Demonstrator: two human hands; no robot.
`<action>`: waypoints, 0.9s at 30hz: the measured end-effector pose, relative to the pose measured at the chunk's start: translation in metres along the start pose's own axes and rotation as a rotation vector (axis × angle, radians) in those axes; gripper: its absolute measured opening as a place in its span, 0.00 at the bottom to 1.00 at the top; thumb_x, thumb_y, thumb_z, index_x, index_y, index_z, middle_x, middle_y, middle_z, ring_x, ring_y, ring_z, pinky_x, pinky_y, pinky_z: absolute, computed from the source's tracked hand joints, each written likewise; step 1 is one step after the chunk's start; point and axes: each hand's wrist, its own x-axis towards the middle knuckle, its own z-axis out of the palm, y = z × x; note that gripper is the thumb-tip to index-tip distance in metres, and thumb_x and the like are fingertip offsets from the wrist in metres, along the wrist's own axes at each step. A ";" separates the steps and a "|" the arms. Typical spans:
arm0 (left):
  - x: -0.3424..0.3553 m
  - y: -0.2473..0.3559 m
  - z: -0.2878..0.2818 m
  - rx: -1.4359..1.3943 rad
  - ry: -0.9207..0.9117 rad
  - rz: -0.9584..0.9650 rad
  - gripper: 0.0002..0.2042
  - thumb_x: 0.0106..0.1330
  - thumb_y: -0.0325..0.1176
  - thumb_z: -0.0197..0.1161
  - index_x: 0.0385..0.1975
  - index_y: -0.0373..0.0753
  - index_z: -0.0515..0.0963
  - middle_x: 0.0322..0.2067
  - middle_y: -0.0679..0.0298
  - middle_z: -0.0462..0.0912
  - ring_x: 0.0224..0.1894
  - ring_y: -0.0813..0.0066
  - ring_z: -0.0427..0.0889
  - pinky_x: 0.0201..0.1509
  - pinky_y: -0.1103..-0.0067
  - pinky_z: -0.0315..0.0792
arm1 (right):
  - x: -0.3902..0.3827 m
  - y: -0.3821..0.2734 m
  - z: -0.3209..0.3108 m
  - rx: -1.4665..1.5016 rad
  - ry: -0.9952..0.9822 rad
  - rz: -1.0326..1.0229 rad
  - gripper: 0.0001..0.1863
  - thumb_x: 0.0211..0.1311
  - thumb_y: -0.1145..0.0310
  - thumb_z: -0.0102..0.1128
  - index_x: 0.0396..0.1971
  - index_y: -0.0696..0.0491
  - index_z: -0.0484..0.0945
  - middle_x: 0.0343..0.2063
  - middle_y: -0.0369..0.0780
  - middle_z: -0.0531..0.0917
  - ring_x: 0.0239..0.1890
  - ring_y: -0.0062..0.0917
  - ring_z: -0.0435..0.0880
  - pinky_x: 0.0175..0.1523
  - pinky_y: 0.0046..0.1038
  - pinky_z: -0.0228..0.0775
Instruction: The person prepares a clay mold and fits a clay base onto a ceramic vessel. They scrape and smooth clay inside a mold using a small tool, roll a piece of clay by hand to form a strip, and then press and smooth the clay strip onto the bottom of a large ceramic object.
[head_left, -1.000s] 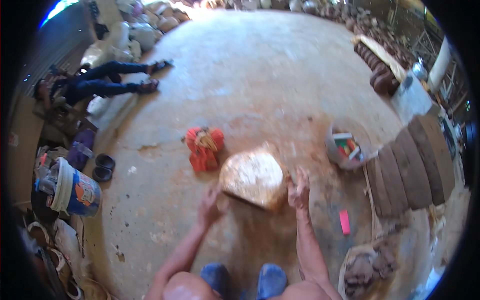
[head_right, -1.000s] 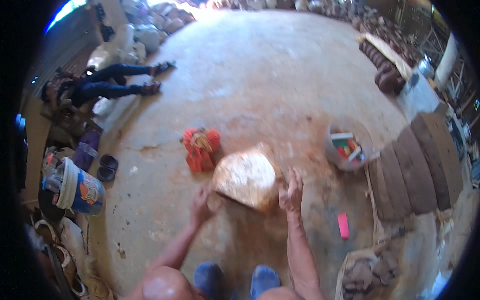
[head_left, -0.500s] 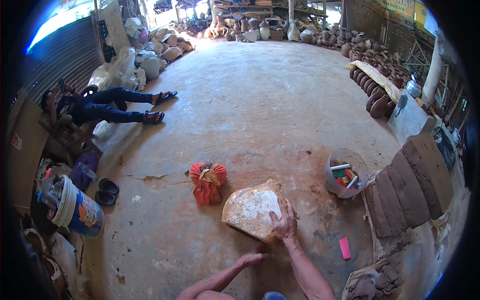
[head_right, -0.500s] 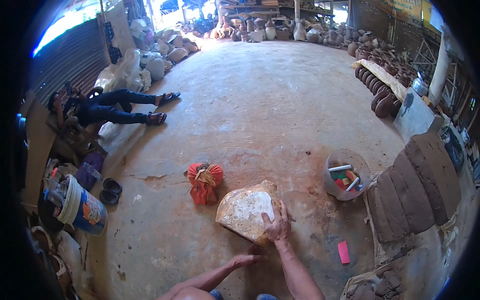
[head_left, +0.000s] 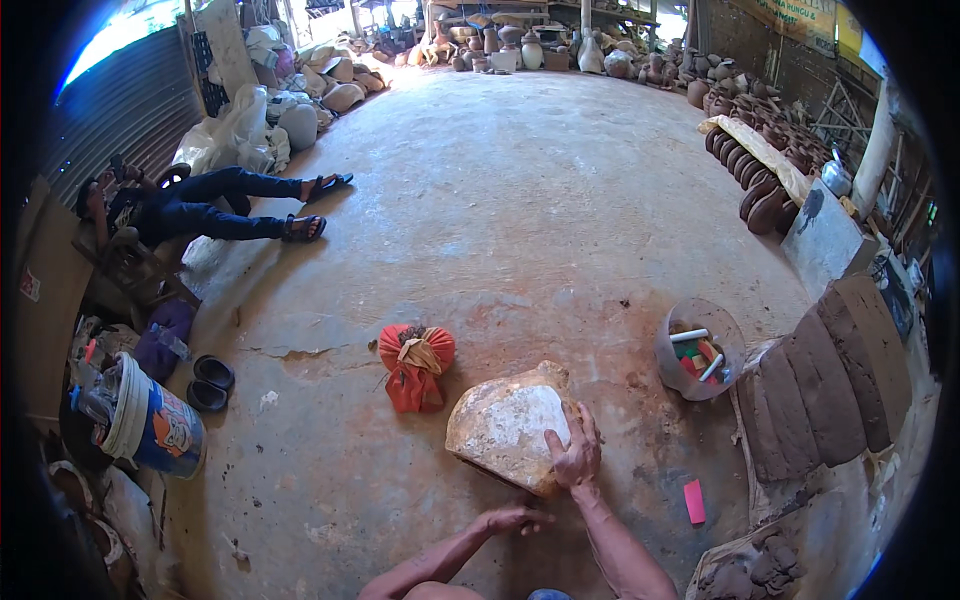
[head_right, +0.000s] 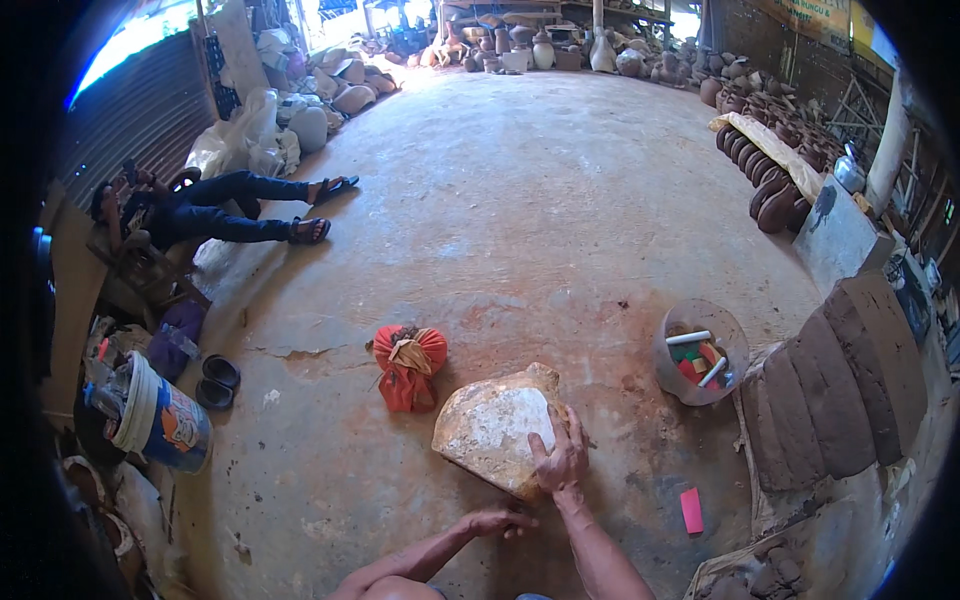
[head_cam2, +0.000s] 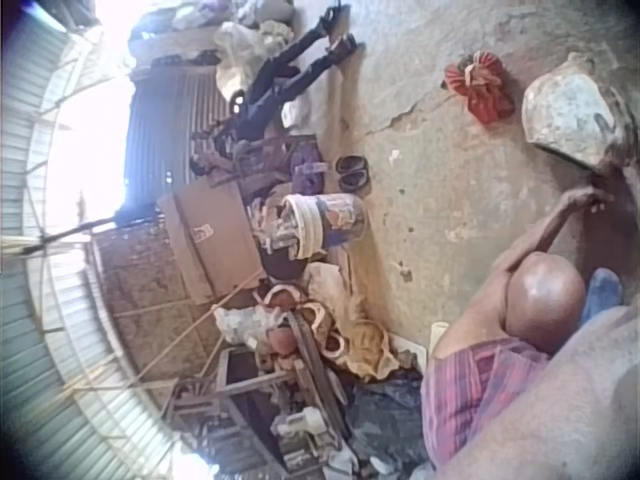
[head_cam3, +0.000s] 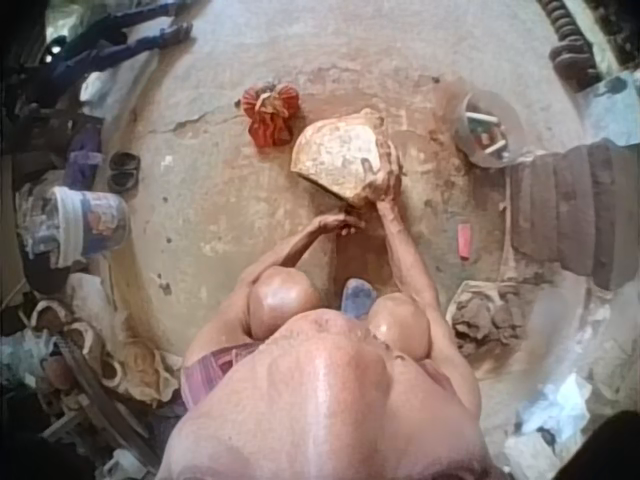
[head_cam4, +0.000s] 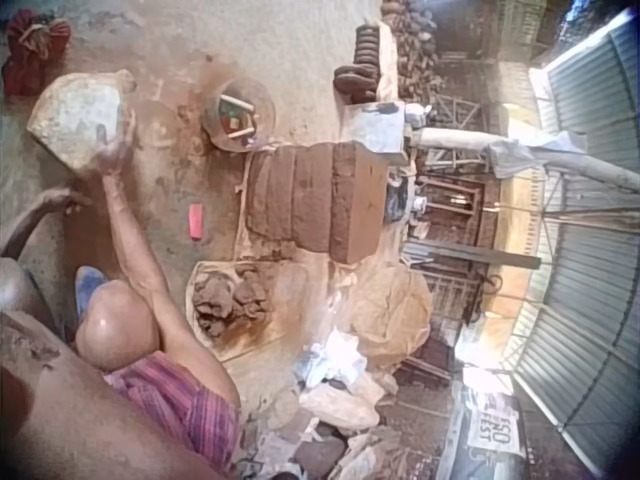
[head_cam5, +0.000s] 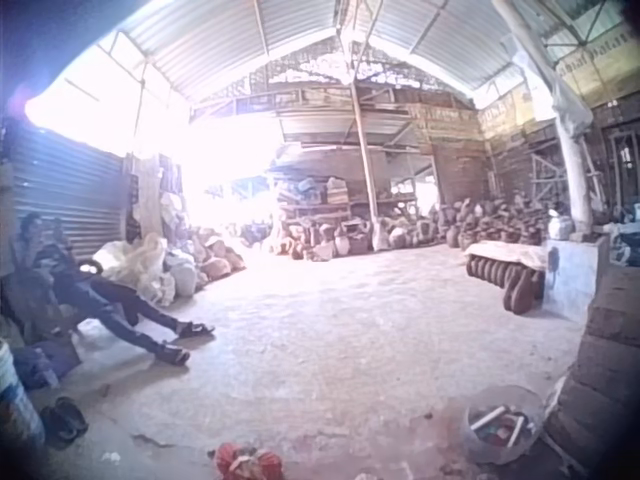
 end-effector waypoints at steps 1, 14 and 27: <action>-0.001 -0.008 -0.008 0.005 0.013 0.001 0.15 0.78 0.41 0.61 0.51 0.39 0.89 0.35 0.71 0.86 0.31 0.86 0.76 0.39 0.83 0.72 | 0.001 -0.005 0.001 0.011 0.000 -0.008 0.38 0.63 0.48 0.67 0.70 0.51 0.77 0.71 0.55 0.72 0.70 0.54 0.71 0.75 0.49 0.62; -0.011 -0.010 -0.001 -0.509 -0.063 0.108 0.14 0.76 0.38 0.66 0.49 0.34 0.87 0.37 0.68 0.90 0.25 0.88 0.74 0.30 0.86 0.67 | 0.001 -0.006 0.007 0.031 -0.001 -0.006 0.38 0.63 0.47 0.66 0.70 0.51 0.78 0.71 0.55 0.71 0.71 0.54 0.70 0.76 0.48 0.62; 0.040 -0.082 -0.030 0.470 0.003 -0.051 0.33 0.82 0.60 0.44 0.75 0.43 0.72 0.69 0.60 0.74 0.43 0.73 0.82 0.59 0.70 0.74 | -0.004 0.004 0.007 0.010 0.041 -0.006 0.36 0.61 0.49 0.68 0.68 0.50 0.80 0.69 0.55 0.73 0.70 0.53 0.71 0.75 0.48 0.63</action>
